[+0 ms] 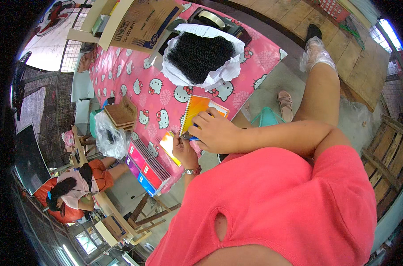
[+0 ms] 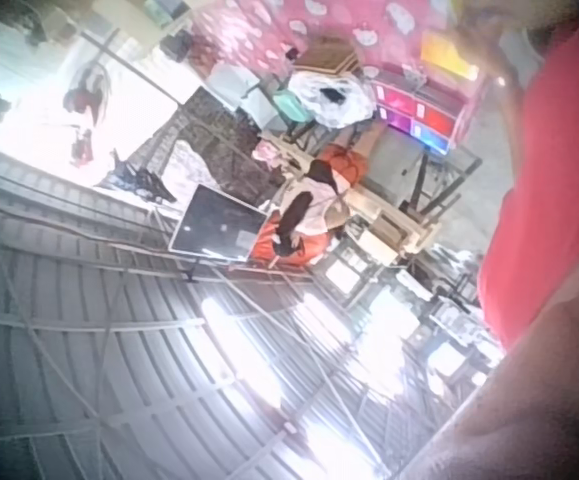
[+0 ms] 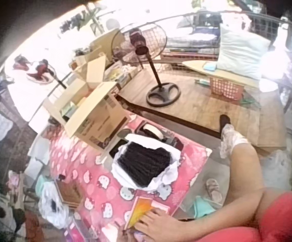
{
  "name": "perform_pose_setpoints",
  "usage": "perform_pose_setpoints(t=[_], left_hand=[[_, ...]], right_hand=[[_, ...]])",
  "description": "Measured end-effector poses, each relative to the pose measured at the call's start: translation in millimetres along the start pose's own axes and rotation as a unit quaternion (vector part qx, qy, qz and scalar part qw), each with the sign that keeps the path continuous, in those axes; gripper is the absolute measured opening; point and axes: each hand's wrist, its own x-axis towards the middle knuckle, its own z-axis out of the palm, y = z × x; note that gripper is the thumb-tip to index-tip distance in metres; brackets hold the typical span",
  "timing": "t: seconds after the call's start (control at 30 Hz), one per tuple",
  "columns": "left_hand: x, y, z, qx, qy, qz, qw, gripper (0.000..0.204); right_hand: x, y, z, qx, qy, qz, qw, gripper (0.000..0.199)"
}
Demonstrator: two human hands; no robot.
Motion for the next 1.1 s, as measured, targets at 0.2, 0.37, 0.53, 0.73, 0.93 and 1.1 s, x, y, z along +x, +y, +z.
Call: perform_pose_setpoints(t=[0.2,0.37,0.53,0.73,0.93,1.1], left_hand=[[-0.5,-3.2,0.6,0.012,-0.003,0.003,1.0,0.017],[-3.5,-8.6,-4.0,0.101,0.013,0.029,0.994,0.016],[-4.7,0.1,-9.4,0.116,0.007,0.047,0.992,0.018],[32.7,58.1,-69.0,0.203,0.038,0.078,0.975,0.025],[83.3,47.9,-95.8,0.479,-0.032,-0.006,0.877,0.022],[92.7,-9.1,-93.6,0.587,-0.049,0.0,0.808,0.029]], right_hand=[[0.2,-4.2,-3.2,-0.036,-0.02,0.015,0.999,0.032],[9.9,-4.5,-9.4,0.125,-0.155,0.186,0.962,0.032],[9.1,9.0,-8.9,0.372,-0.264,0.324,0.829,0.033],[-16.0,71.4,-38.7,0.069,-0.043,0.136,0.987,0.037],[-37.2,115.6,-26.5,-0.174,-0.007,0.027,0.984,0.031],[10.1,88.1,-41.6,-0.116,0.046,0.031,0.992,0.022]])
